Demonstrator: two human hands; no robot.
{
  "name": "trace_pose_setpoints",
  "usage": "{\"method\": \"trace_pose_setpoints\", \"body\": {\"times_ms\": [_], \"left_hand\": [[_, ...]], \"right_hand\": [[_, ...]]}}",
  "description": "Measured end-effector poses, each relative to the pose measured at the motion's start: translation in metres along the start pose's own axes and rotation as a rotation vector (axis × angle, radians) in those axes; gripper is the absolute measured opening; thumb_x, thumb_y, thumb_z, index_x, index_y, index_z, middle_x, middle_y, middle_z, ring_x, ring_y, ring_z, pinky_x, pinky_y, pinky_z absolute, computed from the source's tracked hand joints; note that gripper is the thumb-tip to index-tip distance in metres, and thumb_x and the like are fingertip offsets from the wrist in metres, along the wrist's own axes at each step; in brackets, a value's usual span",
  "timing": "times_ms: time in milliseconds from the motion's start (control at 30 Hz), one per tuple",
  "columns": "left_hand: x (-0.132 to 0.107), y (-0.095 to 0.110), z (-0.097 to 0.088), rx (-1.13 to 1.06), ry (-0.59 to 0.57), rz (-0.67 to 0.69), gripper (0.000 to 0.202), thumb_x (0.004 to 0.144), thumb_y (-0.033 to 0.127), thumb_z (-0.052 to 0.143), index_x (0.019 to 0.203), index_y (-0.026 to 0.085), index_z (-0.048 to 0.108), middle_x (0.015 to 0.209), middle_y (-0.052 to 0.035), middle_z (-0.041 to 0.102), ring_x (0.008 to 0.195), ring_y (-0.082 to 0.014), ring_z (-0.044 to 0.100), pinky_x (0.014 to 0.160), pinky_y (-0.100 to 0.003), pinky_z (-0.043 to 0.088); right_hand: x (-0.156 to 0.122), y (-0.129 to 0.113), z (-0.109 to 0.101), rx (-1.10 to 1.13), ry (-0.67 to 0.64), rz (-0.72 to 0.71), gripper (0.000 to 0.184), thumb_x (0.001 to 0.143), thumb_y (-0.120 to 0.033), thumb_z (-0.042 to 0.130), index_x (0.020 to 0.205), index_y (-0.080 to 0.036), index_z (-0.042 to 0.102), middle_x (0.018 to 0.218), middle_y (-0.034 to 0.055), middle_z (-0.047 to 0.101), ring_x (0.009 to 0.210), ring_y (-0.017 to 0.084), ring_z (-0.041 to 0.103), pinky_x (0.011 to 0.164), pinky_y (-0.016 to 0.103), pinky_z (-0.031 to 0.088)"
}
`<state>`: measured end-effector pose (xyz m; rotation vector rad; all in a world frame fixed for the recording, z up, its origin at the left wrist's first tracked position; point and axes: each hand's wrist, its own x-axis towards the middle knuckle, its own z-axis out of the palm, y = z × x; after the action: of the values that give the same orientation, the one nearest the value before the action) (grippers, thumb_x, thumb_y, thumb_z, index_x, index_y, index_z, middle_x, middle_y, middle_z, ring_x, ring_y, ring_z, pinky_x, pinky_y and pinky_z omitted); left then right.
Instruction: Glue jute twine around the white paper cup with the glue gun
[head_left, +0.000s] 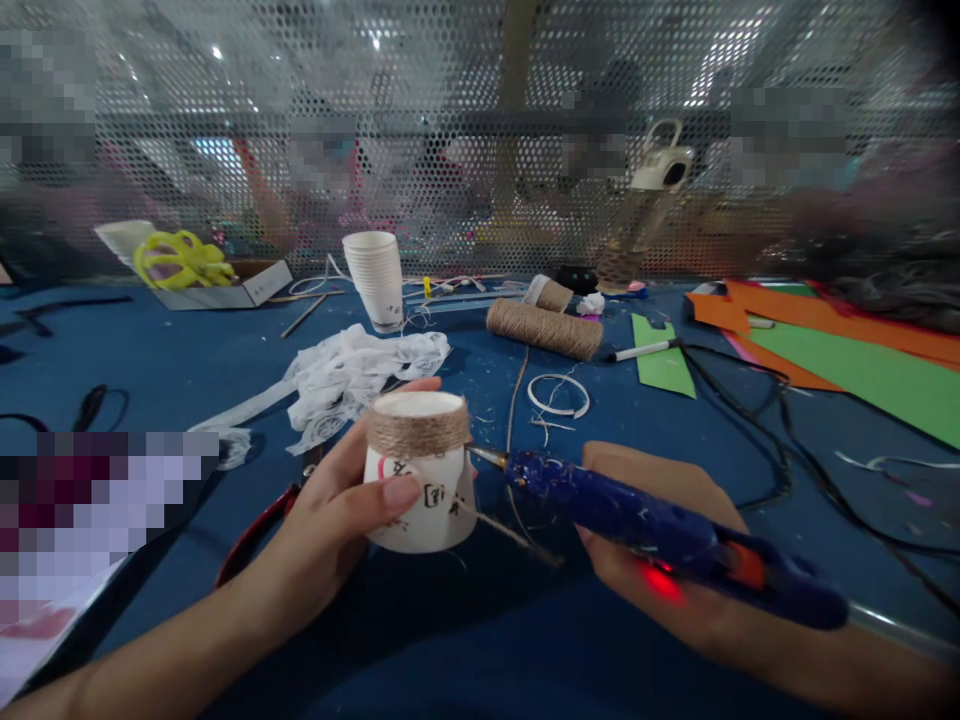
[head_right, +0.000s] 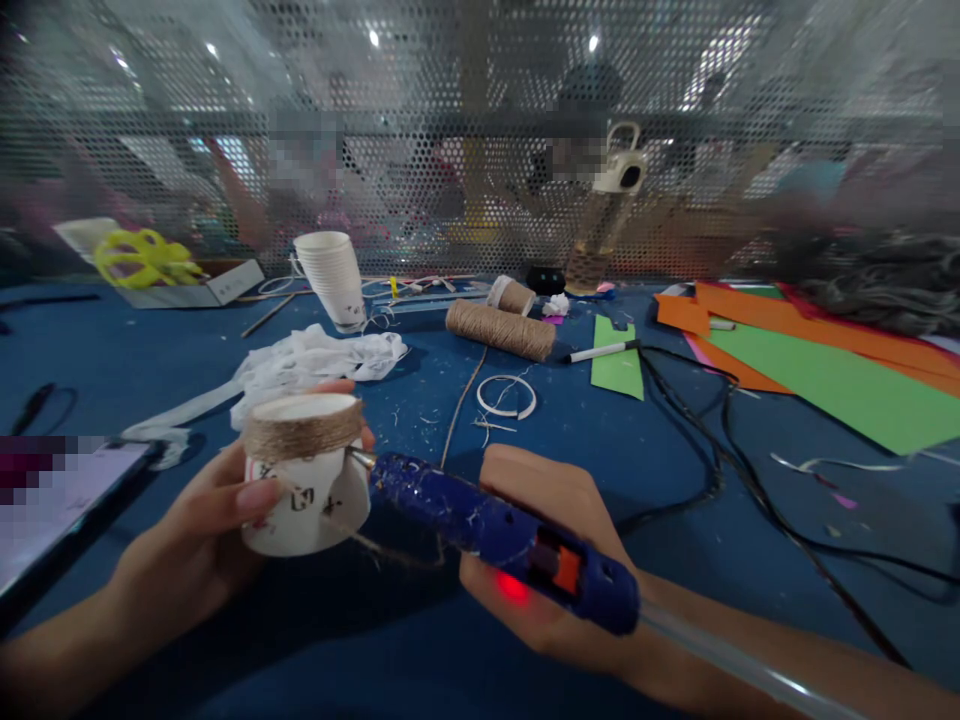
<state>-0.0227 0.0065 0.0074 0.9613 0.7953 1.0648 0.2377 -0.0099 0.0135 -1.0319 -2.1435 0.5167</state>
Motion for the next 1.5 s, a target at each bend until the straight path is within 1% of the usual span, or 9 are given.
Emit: {"method": "trace_pose_setpoints", "body": {"times_ms": [100,200,467,767,933,1100,1200,1333,1500], "left_hand": [[-0.002,0.001,0.002,0.009,0.044,0.009,0.052,0.075,0.034,0.084,0.125,0.031,0.072,0.108,0.0012,0.083,0.091,-0.0232,0.075,0.077,-0.025,0.061],[-0.003,0.001,0.003,0.017,0.027,0.015,0.04,0.075,0.035,0.084,0.114,0.029,0.077,0.108,0.0012,0.084,0.09,-0.0232,0.076,0.074,-0.025,0.06],[0.001,0.001,0.002,0.015,-0.038,-0.005,0.043,0.08,0.037,0.079,0.121,0.026,0.075,0.096,-0.0031,0.085,0.091,-0.0272,0.079,0.076,-0.027,0.061],[0.001,-0.001,0.0,0.031,-0.067,0.032,0.031,0.085,0.036,0.077,0.116,0.034,0.078,0.102,0.0053,0.084,0.092,-0.0204,0.077,0.076,-0.019,0.056],[0.001,-0.004,-0.003,0.136,-0.043,0.054,0.043,0.083,0.037,0.077,0.126,0.03,0.072,0.122,-0.002,0.079,0.107,-0.0277,0.07,0.083,-0.028,0.053],[0.002,-0.001,0.006,0.255,0.034,0.002,0.048,0.084,0.04,0.078,0.128,0.026,0.067,0.117,-0.0052,0.077,0.102,-0.0256,0.068,0.084,-0.029,0.051],[0.003,-0.002,0.01,0.286,0.076,0.015,0.048,0.082,0.038,0.081,0.125,0.025,0.066,0.114,-0.0046,0.076,0.102,-0.0254,0.067,0.087,-0.029,0.05],[0.006,-0.005,0.009,0.395,0.075,0.049,0.051,0.081,0.041,0.083,0.125,0.025,0.063,0.114,-0.0043,0.074,0.106,-0.0277,0.065,0.089,-0.031,0.051],[0.008,-0.004,0.005,0.537,0.04,0.059,0.051,0.084,0.043,0.08,0.127,0.028,0.059,0.117,-0.0027,0.071,0.108,-0.0283,0.066,0.09,-0.032,0.051]], "right_hand": [[0.001,0.0,-0.002,-0.022,-0.028,0.017,0.026,0.083,-0.009,0.057,0.07,-0.024,0.041,0.062,-0.0054,0.05,0.05,0.01,0.046,0.045,0.025,0.034],[0.001,-0.001,-0.001,0.01,-0.02,0.01,0.025,0.084,-0.011,0.056,0.07,-0.024,0.04,0.063,-0.0052,0.049,0.05,0.011,0.045,0.046,0.026,0.034],[0.0,-0.001,0.005,0.062,0.035,0.041,0.025,0.082,-0.01,0.055,0.068,-0.023,0.04,0.061,-0.0065,0.046,0.047,0.009,0.041,0.048,0.026,0.033],[-0.003,-0.002,0.005,0.05,0.024,0.072,0.026,0.079,-0.007,0.058,0.068,-0.024,0.041,0.06,-0.006,0.047,0.048,0.01,0.042,0.044,0.027,0.03],[-0.005,0.0,0.005,0.068,0.02,0.059,0.024,0.081,-0.008,0.06,0.07,-0.024,0.045,0.061,-0.0054,0.05,0.049,0.01,0.045,0.044,0.027,0.032],[-0.003,-0.003,0.005,0.105,0.084,0.063,0.019,0.085,-0.01,0.061,0.074,-0.024,0.053,0.064,-0.0061,0.056,0.047,0.009,0.047,0.043,0.025,0.035],[0.002,-0.005,0.007,0.205,0.06,0.134,0.011,0.086,-0.021,0.07,0.08,-0.024,0.062,0.073,-0.004,0.067,0.056,0.01,0.06,0.05,0.023,0.046],[0.005,-0.005,0.01,0.442,0.064,0.27,0.023,0.078,-0.03,0.084,0.077,-0.023,0.062,0.082,-0.0014,0.073,0.073,0.014,0.069,0.066,0.024,0.058],[-0.001,-0.005,0.017,0.557,0.057,0.317,0.025,0.075,-0.025,0.087,0.08,-0.023,0.063,0.085,-0.0009,0.074,0.066,0.013,0.068,0.056,0.022,0.057]]}}
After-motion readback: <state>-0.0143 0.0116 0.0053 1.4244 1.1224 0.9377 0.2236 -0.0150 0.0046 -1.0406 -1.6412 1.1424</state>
